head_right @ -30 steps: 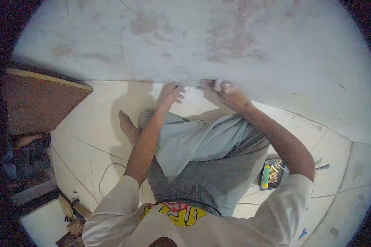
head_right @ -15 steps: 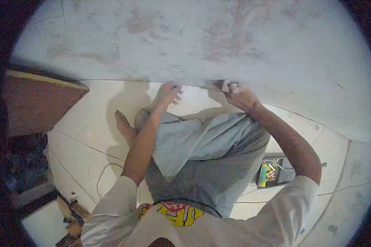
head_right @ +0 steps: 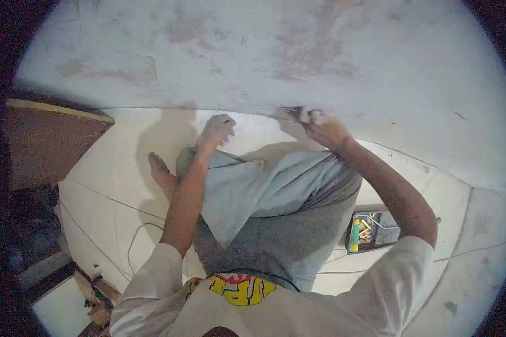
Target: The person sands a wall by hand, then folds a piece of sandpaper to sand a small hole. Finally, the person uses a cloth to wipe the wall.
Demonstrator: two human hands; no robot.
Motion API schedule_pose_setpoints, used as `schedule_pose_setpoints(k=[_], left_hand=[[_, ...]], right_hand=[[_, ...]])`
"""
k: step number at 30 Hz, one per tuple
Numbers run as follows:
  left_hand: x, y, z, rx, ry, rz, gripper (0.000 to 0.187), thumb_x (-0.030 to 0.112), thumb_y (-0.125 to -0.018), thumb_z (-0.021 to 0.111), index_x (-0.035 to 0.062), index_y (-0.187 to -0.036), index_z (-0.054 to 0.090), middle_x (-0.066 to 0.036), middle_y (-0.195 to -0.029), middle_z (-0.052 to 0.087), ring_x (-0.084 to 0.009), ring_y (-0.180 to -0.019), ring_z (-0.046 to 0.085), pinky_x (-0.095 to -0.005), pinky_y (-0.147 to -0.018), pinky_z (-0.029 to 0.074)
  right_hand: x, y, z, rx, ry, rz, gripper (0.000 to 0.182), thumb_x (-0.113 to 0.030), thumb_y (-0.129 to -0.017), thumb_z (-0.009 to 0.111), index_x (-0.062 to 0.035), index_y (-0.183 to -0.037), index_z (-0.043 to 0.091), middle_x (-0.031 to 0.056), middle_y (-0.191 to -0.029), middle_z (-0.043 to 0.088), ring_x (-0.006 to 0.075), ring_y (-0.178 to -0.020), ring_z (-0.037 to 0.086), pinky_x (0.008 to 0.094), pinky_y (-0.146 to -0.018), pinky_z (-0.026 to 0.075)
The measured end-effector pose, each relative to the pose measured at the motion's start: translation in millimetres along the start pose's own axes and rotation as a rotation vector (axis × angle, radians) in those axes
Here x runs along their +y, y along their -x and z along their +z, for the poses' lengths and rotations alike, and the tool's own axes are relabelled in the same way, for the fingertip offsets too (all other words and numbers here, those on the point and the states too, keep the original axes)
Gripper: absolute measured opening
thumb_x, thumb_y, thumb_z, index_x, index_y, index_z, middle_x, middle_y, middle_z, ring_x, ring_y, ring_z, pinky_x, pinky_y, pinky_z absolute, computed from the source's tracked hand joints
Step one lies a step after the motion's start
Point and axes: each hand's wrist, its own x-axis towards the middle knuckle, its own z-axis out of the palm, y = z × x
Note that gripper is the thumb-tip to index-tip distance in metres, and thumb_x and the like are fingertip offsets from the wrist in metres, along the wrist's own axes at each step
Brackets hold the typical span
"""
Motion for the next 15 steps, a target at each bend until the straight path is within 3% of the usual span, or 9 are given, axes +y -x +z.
schedule_pose_setpoints(k=[2, 3, 6, 8, 9, 11, 12, 14, 15], left_hand=[[3, -3, 2, -0.016, 0.000, 0.019, 0.026, 0.027, -0.083, 0.056, 0.0048, -0.095, 0.064, -0.006, -0.069, 0.065, -0.0135, -0.049, 0.056, -0.0278, -0.040, 0.045], [5, -4, 3, -0.033, -0.009, 0.039, 0.027, 0.028, -0.084, 0.056, 0.0044, -0.094, 0.064, -0.006, -0.068, 0.064, -0.0132, -0.048, 0.056, -0.0278, -0.040, 0.045], [13, -5, 5, -0.051, -0.009, 0.072, 0.027, 0.028, -0.084, 0.056, 0.0039, -0.093, 0.065, -0.006, -0.067, 0.064, -0.0126, -0.047, 0.055, -0.0276, -0.040, 0.045], [8, -9, 8, -0.050, 0.005, 0.050, 0.026, 0.027, -0.084, 0.056, 0.0039, -0.092, 0.065, -0.006, -0.067, 0.064, -0.0125, -0.047, 0.054, -0.0277, -0.039, 0.045], [6, -10, 9, -0.040, 0.028, 0.026, 0.026, 0.027, -0.083, 0.056, 0.0039, -0.091, 0.065, -0.005, -0.066, 0.063, -0.0123, -0.047, 0.054, -0.0278, -0.039, 0.044], [12, -2, 3, -0.037, 0.032, 0.072, 0.027, 0.028, -0.083, 0.054, 0.0038, -0.090, 0.064, -0.006, -0.066, 0.063, -0.0140, -0.047, 0.055, -0.0289, -0.041, 0.045], [11, 3, 2, -0.035, 0.041, 0.102, 0.028, 0.029, -0.082, 0.053, 0.0037, -0.089, 0.062, -0.007, -0.066, 0.063, -0.0157, -0.047, 0.056, -0.0299, -0.042, 0.046], [3, 2, 0, -0.034, 0.008, 0.068, 0.027, 0.028, -0.082, 0.053, 0.0039, -0.088, 0.062, -0.007, -0.065, 0.063, -0.0156, -0.047, 0.056, -0.0306, -0.042, 0.046], [4, 0, -5, -0.031, -0.034, 0.059, 0.026, 0.027, -0.082, 0.053, 0.0040, -0.087, 0.063, -0.007, -0.064, 0.062, -0.0154, -0.048, 0.056, -0.0313, -0.043, 0.046]], right_hand=[[9, 9, -20, 0.087, 0.185, -0.086, 0.050, -0.017, -0.082, 0.053, -0.0009, -0.128, 0.041, 0.0113, -0.098, 0.054, 0.0161, -0.082, 0.060, 0.0265, -0.060, 0.053], [3, 3, -20, -0.045, 0.106, -0.008, 0.045, -0.018, -0.083, 0.053, -0.0017, -0.124, 0.045, 0.0100, -0.097, 0.055, 0.0167, -0.081, 0.060, 0.0255, -0.057, 0.054], [-22, -27, 11, -0.013, 0.040, 0.074, 0.041, -0.018, -0.084, 0.052, -0.0022, -0.122, 0.046, 0.0102, -0.095, 0.056, 0.0171, -0.077, 0.060, 0.0255, -0.054, 0.054], [-37, -73, -4, 0.216, -0.077, 0.019, 0.041, -0.017, -0.085, 0.053, -0.0009, -0.122, 0.045, 0.0132, -0.095, 0.056, 0.0183, -0.078, 0.061, 0.0261, -0.050, 0.053], [-48, -86, -4, 0.216, -0.075, 0.029, 0.041, -0.017, -0.085, 0.053, -0.0009, -0.122, 0.045, 0.0132, -0.095, 0.056, 0.0183, -0.078, 0.061, 0.0261, -0.050, 0.053], [-61, -102, 1, 0.052, -0.153, 0.078, 0.051, -0.018, -0.079, 0.056, -0.0086, -0.129, 0.048, 0.0143, -0.108, 0.053, 0.0214, -0.085, 0.057, 0.0296, -0.057, 0.053], [-59, -93, 3, 0.049, -0.158, 0.074, 0.051, -0.018, -0.079, 0.056, -0.0086, -0.129, 0.048, 0.0143, -0.108, 0.053, 0.0214, -0.085, 0.057, 0.0296, -0.057, 0.053], [-43, -62, -10, -0.181, -0.235, 0.156, 0.050, -0.017, -0.080, 0.056, -0.0088, -0.128, 0.048, 0.0141, -0.109, 0.052, 0.0217, -0.086, 0.056, 0.0299, -0.058, 0.053], [-28, -45, -8, -0.079, -0.120, 0.052, 0.050, -0.017, -0.081, 0.056, -0.0091, -0.129, 0.048, 0.0149, -0.112, 0.050, 0.0216, -0.087, 0.056, 0.0297, -0.058, 0.054]])
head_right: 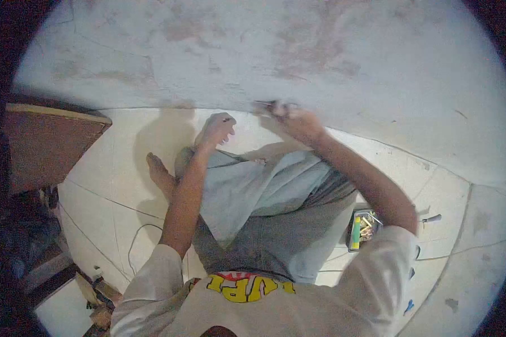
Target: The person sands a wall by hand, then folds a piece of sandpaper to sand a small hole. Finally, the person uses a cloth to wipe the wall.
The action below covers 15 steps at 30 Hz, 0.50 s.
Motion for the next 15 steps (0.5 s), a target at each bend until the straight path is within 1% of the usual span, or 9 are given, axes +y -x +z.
schedule_pose_setpoints(k=[2, 4, 5, 6, 8, 10, 12, 13, 15], left_hand=[[-3, -6, 1, 0.023, 0.016, -0.015, 0.026, 0.027, -0.083, 0.054, 0.0039, -0.090, 0.063, -0.007, -0.066, 0.063, -0.0139, -0.047, 0.055, -0.0297, -0.041, 0.045], [-2, -9, 10, 0.039, 0.037, -0.028, 0.027, 0.027, -0.083, 0.056, 0.0038, -0.093, 0.064, -0.006, -0.068, 0.064, -0.0125, -0.047, 0.054, -0.0281, -0.039, 0.044], [2, -11, 14, 0.046, 0.029, 0.010, 0.026, 0.028, -0.083, 0.054, 0.0041, -0.088, 0.063, -0.006, -0.064, 0.062, -0.0136, -0.048, 0.056, -0.0313, -0.040, 0.045], [4, -13, 14, 0.054, 0.018, 0.048, 0.026, 0.028, -0.082, 0.052, 0.0044, -0.083, 0.063, -0.006, -0.060, 0.060, -0.0148, -0.048, 0.057, -0.0345, -0.042, 0.045], [8, -13, 12, 0.020, 0.011, 0.045, 0.027, 0.029, -0.082, 0.052, 0.0042, -0.083, 0.062, -0.006, -0.060, 0.060, -0.0149, -0.048, 0.057, -0.0340, -0.041, 0.045], [13, -11, 17, -0.019, 0.006, 0.050, 0.027, 0.029, -0.082, 0.052, 0.0041, -0.084, 0.062, -0.006, -0.060, 0.061, -0.0150, -0.048, 0.057, -0.0336, -0.041, 0.045], [13, -4, 11, -0.025, 0.048, 0.032, 0.031, 0.029, -0.083, 0.055, 0.0026, -0.095, 0.064, -0.007, -0.070, 0.065, -0.0133, -0.048, 0.057, -0.0283, -0.041, 0.046], [16, -3, 7, -0.023, 0.039, 0.040, 0.031, 0.029, -0.083, 0.055, 0.0026, -0.095, 0.064, -0.007, -0.070, 0.065, -0.0133, -0.048, 0.057, -0.0283, -0.041, 0.046], [20, 1, 6, -0.016, -0.079, 0.013, 0.031, 0.029, -0.082, 0.056, 0.0021, -0.094, 0.064, -0.007, -0.070, 0.065, -0.0135, -0.049, 0.057, -0.0290, -0.042, 0.046]], right_hand=[[22, 21, -2, 0.099, 0.121, -0.106, 0.049, -0.017, -0.081, 0.056, -0.0095, -0.129, 0.048, 0.0157, -0.116, 0.048, 0.0214, -0.088, 0.056, 0.0294, -0.057, 0.054], [25, 33, -12, 0.028, 0.165, -0.007, 0.050, -0.016, -0.081, 0.056, -0.0098, -0.131, 0.047, 0.0158, -0.118, 0.046, 0.0214, -0.088, 0.056, 0.0294, -0.058, 0.054], [23, 32, -14, 0.028, 0.168, -0.006, 0.050, -0.016, -0.081, 0.056, -0.0098, -0.131, 0.047, 0.0158, -0.118, 0.046, 0.0214, -0.088, 0.056, 0.0294, -0.058, 0.054], [18, 29, -16, 0.064, 0.148, 0.019, 0.047, -0.016, -0.081, 0.056, -0.0085, -0.127, 0.049, 0.0155, -0.115, 0.048, 0.0218, -0.087, 0.056, 0.0288, -0.058, 0.054], [5, 17, -12, 0.090, 0.127, 0.040, 0.044, -0.015, -0.081, 0.056, -0.0072, -0.124, 0.051, 0.0153, -0.112, 0.049, 0.0221, -0.086, 0.056, 0.0281, -0.057, 0.053], [-8, -3, 9, 0.180, 0.048, 0.017, 0.045, -0.019, -0.082, 0.055, -0.0041, -0.124, 0.049, 0.0116, -0.104, 0.052, 0.0166, -0.082, 0.055, 0.0242, -0.063, 0.052], [-24, -37, -1, 0.191, 0.163, -0.009, 0.044, -0.019, -0.082, 0.055, -0.0034, -0.122, 0.049, 0.0115, -0.102, 0.053, 0.0156, -0.083, 0.056, 0.0239, -0.060, 0.052], [-27, -47, -3, 0.207, 0.275, -0.042, 0.043, -0.020, -0.082, 0.055, -0.0027, -0.120, 0.049, 0.0115, -0.100, 0.054, 0.0147, -0.084, 0.057, 0.0236, -0.056, 0.051], [-23, -43, -4, 0.137, 0.153, 0.057, 0.041, -0.019, -0.082, 0.055, -0.0015, -0.119, 0.049, 0.0111, -0.098, 0.055, 0.0145, -0.084, 0.058, 0.0242, -0.056, 0.052]])
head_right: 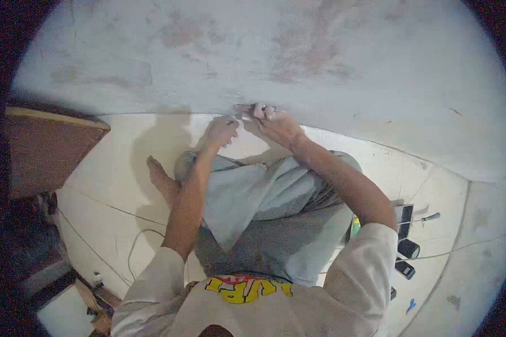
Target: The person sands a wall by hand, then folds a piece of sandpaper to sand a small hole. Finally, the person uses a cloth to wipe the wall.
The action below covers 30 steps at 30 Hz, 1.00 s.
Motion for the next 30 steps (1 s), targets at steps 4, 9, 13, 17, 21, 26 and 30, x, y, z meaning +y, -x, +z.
schedule_pose_setpoints(k=[4, 9, 13, 17, 21, 26, 30], left_hand=[[-10, -6, -5, -0.023, 0.024, -0.003, 0.031, 0.029, -0.082, 0.056, 0.0024, -0.094, 0.064, -0.007, -0.069, 0.065, -0.0136, -0.050, 0.058, -0.0292, -0.043, 0.047], [-5, -6, 2, -0.043, 0.067, 0.007, 0.034, 0.032, -0.083, 0.055, 0.0042, -0.103, 0.061, -0.006, -0.071, 0.065, -0.0133, -0.052, 0.057, -0.0293, -0.046, 0.048], [-8, -14, 17, 0.049, 0.068, 0.025, 0.028, 0.028, -0.080, 0.055, 0.0011, -0.078, 0.063, -0.010, -0.061, 0.062, -0.0191, -0.047, 0.058, -0.0343, -0.044, 0.047], [-10, -11, 12, 0.037, 0.112, 0.052, 0.029, 0.029, -0.080, 0.054, 0.0010, -0.082, 0.063, -0.010, -0.063, 0.063, -0.0189, -0.048, 0.059, -0.0348, -0.045, 0.047], [-12, -6, 7, 0.055, 0.049, -0.018, 0.031, 0.031, -0.080, 0.053, 0.0016, -0.082, 0.063, -0.010, -0.063, 0.063, -0.0187, -0.051, 0.060, -0.0353, -0.047, 0.048], [-13, -13, 11, 0.055, 0.036, 0.038, 0.031, 0.032, -0.080, 0.052, 0.0036, -0.079, 0.063, -0.008, -0.060, 0.061, -0.0183, -0.051, 0.059, -0.0344, -0.047, 0.047], [-5, -20, 13, -0.042, 0.031, 0.058, 0.029, 0.030, -0.083, 0.054, 0.0027, -0.089, 0.064, -0.007, -0.068, 0.064, -0.0145, -0.051, 0.057, -0.0300, -0.044, 0.047]], right_hand=[[39, 58, 6, -0.042, -0.048, -0.065, 0.053, -0.018, -0.081, 0.056, -0.0083, -0.133, 0.044, 0.0146, -0.108, 0.050, 0.0192, -0.078, 0.056, 0.0256, -0.048, 0.051], [48, 76, -3, -0.121, -0.075, -0.025, 0.059, -0.015, -0.082, 0.054, -0.0102, -0.139, 0.037, 0.0144, -0.108, 0.053, 0.0209, -0.081, 0.057, 0.0270, -0.053, 0.054], [27, 49, -1, 0.076, -0.084, -0.106, 0.041, -0.018, -0.086, 0.052, 0.0024, -0.121, 0.046, 0.0115, -0.100, 0.054, 0.0185, -0.080, 0.059, 0.0282, -0.057, 0.054], [3, 13, -5, -0.130, -0.122, -0.013, 0.040, -0.018, -0.085, 0.052, 0.0041, -0.118, 0.048, 0.0112, -0.105, 0.053, 0.0190, -0.082, 0.058, 0.0267, -0.060, 0.053], [29, 47, -5, -0.051, -0.149, -0.014, 0.040, -0.019, -0.086, 0.052, 0.0027, -0.119, 0.048, 0.0115, -0.103, 0.055, 0.0198, -0.082, 0.059, 0.0286, -0.059, 0.053], [56, 75, -11, -0.099, -0.086, -0.070, 0.042, -0.018, -0.086, 0.052, -0.0029, -0.125, 0.046, 0.0137, -0.104, 0.054, 0.0214, -0.084, 0.060, 0.0305, -0.060, 0.055], [31, 50, 0, -0.067, -0.081, -0.014, 0.045, -0.017, -0.084, 0.053, -0.0070, -0.128, 0.045, 0.0148, -0.106, 0.052, 0.0223, -0.087, 0.059, 0.0287, -0.057, 0.054]])
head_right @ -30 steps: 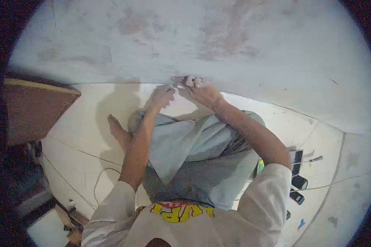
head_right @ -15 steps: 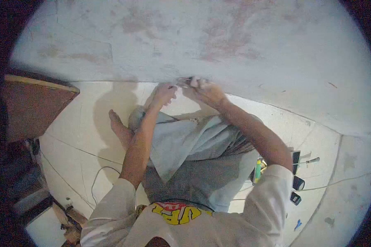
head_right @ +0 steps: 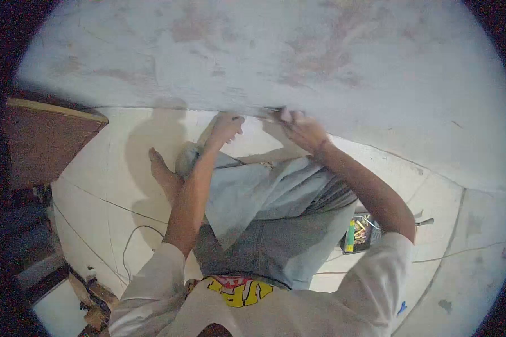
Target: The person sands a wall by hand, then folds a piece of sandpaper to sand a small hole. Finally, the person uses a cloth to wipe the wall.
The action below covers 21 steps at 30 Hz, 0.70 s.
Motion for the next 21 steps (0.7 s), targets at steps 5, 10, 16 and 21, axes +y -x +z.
schedule_pose_setpoints(k=[5, 10, 16, 21], left_hand=[[-3, 1, -2, 0.027, 0.015, -0.008, 0.030, 0.031, -0.082, 0.053, 0.0036, -0.088, 0.063, -0.007, -0.064, 0.063, -0.0163, -0.049, 0.057, -0.0324, -0.045, 0.048], [-3, 9, -5, 0.125, -0.028, -0.038, 0.030, 0.032, -0.080, 0.054, 0.0044, -0.080, 0.065, -0.008, -0.060, 0.063, -0.0193, -0.049, 0.059, -0.0345, -0.047, 0.049], [-1, 0, -3, -0.001, -0.028, -0.024, 0.035, 0.031, -0.084, 0.053, 0.0018, -0.100, 0.063, -0.009, -0.070, 0.065, -0.0154, -0.048, 0.055, -0.0306, -0.043, 0.046], [4, 4, -3, -0.001, -0.022, -0.051, 0.034, 0.031, -0.084, 0.051, 0.0015, -0.098, 0.063, -0.008, -0.066, 0.063, -0.0153, -0.048, 0.056, -0.0313, -0.042, 0.047]], right_hand=[[-20, -27, -10, 0.100, 0.024, -0.010, 0.046, -0.017, -0.084, 0.053, -0.0065, -0.128, 0.045, 0.0143, -0.105, 0.053, 0.0220, -0.087, 0.059, 0.0273, -0.054, 0.053], [23, 39, 35, -0.140, -0.013, -0.017, 0.048, -0.017, -0.084, 0.054, -0.0082, -0.130, 0.044, 0.0164, -0.109, 0.049, 0.0202, -0.086, 0.059, 0.0275, -0.053, 0.053], [16, 21, -2, 0.007, 0.020, -0.049, 0.043, -0.015, -0.082, 0.056, -0.0057, -0.123, 0.048, 0.0114, -0.097, 0.054, 0.0194, -0.078, 0.060, 0.0269, -0.056, 0.053], [-23, -37, -3, 0.001, -0.087, -0.054, 0.039, -0.014, -0.081, 0.056, -0.0047, -0.118, 0.050, 0.0107, -0.098, 0.054, 0.0191, -0.074, 0.059, 0.0276, -0.057, 0.053]])
